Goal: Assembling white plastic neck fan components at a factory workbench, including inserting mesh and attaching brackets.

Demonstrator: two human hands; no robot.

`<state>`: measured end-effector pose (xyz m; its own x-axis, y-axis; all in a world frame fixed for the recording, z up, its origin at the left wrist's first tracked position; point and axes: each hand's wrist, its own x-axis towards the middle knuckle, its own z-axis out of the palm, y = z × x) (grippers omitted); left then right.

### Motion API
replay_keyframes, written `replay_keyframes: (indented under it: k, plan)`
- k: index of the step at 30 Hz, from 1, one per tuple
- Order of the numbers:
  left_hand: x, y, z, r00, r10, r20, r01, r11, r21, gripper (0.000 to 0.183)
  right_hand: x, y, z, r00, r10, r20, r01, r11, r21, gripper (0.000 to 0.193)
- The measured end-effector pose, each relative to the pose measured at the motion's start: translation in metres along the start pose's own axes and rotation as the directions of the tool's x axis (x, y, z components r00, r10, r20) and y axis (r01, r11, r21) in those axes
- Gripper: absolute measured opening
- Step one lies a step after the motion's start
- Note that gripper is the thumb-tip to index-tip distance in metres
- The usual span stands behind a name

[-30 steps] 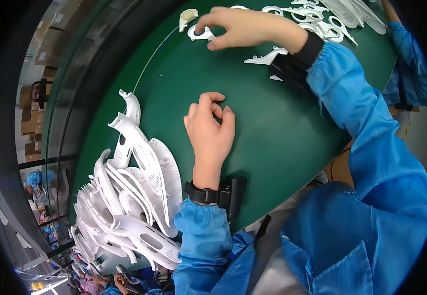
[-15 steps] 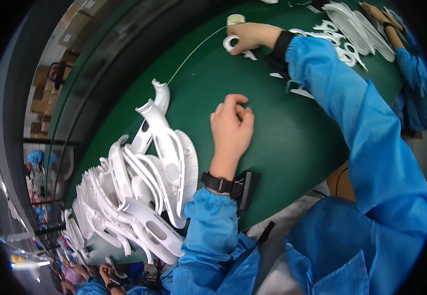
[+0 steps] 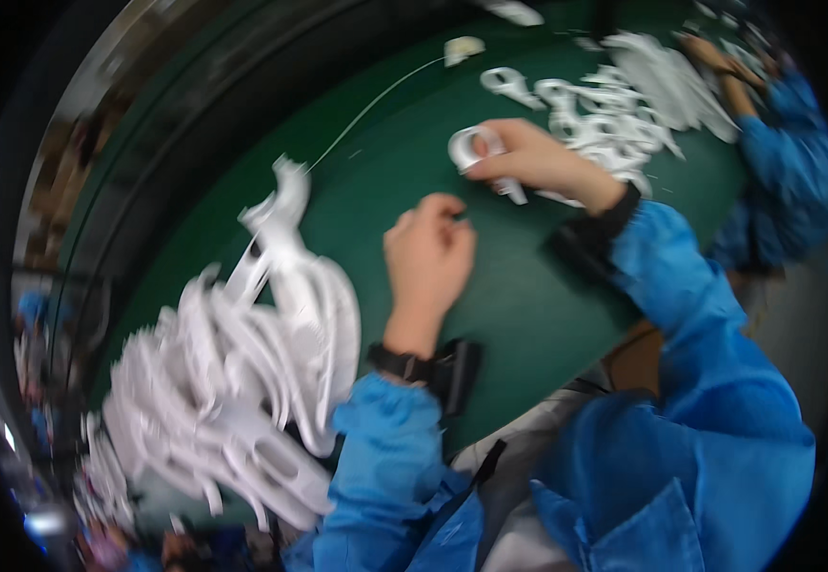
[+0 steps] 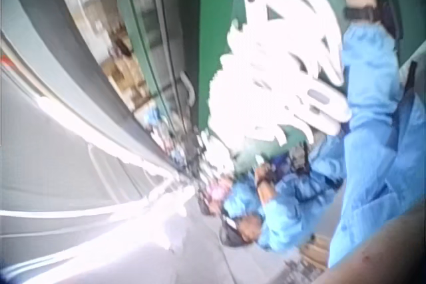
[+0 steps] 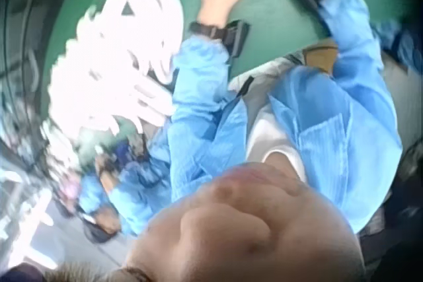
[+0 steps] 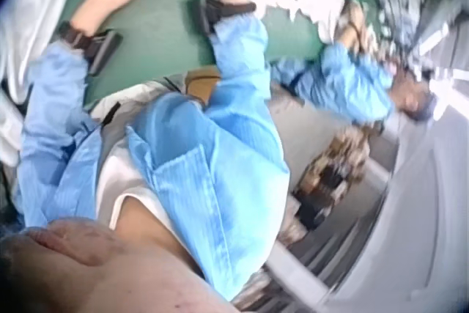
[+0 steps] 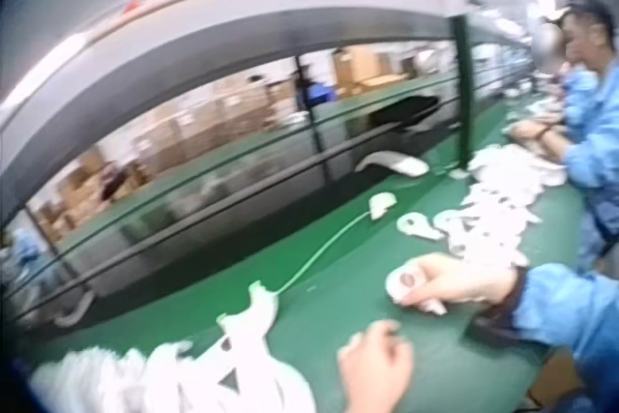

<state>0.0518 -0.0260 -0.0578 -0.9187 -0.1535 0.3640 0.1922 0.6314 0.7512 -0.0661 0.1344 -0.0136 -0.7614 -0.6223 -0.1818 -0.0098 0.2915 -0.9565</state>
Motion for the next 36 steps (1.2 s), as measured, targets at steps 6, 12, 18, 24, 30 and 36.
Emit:
replay_keyframes:
  k: [6,12,18,24,30,36]
  plan:
    - [0.001,0.014,-0.004,0.991,-0.076,0.112,0.072,0.996,0.044,0.012,-0.015,0.001,-0.045,0.994,0.08,-0.072,-0.077,0.996,0.047,0.019]
    - [0.003,0.018,0.001,0.994,-0.031,0.103,0.022,0.996,0.088,0.006,0.026,-0.005,-0.056,0.959,-0.035,-0.283,0.09,0.979,0.183,0.021]
    - [0.0,0.013,-0.002,0.994,-0.025,0.102,0.016,0.996,0.085,0.003,0.059,0.001,-0.042,0.893,0.014,-0.45,0.013,0.998,0.057,0.032]
    - [-0.003,0.021,0.003,0.995,-0.026,0.095,0.019,0.997,0.075,0.004,0.017,-0.015,-0.048,0.871,-0.012,-0.491,0.059,0.995,0.08,0.023]
    - [-0.005,0.0,-0.009,0.981,-0.181,0.071,0.19,0.972,-0.141,0.01,0.003,-0.025,0.035,0.99,-0.122,-0.065,0.134,0.961,0.241,0.014]
    - [0.006,0.014,0.003,0.983,-0.156,0.101,0.177,0.951,-0.252,0.022,-0.021,0.008,0.045,0.986,-0.167,-0.008,0.162,0.945,0.285,0.015]
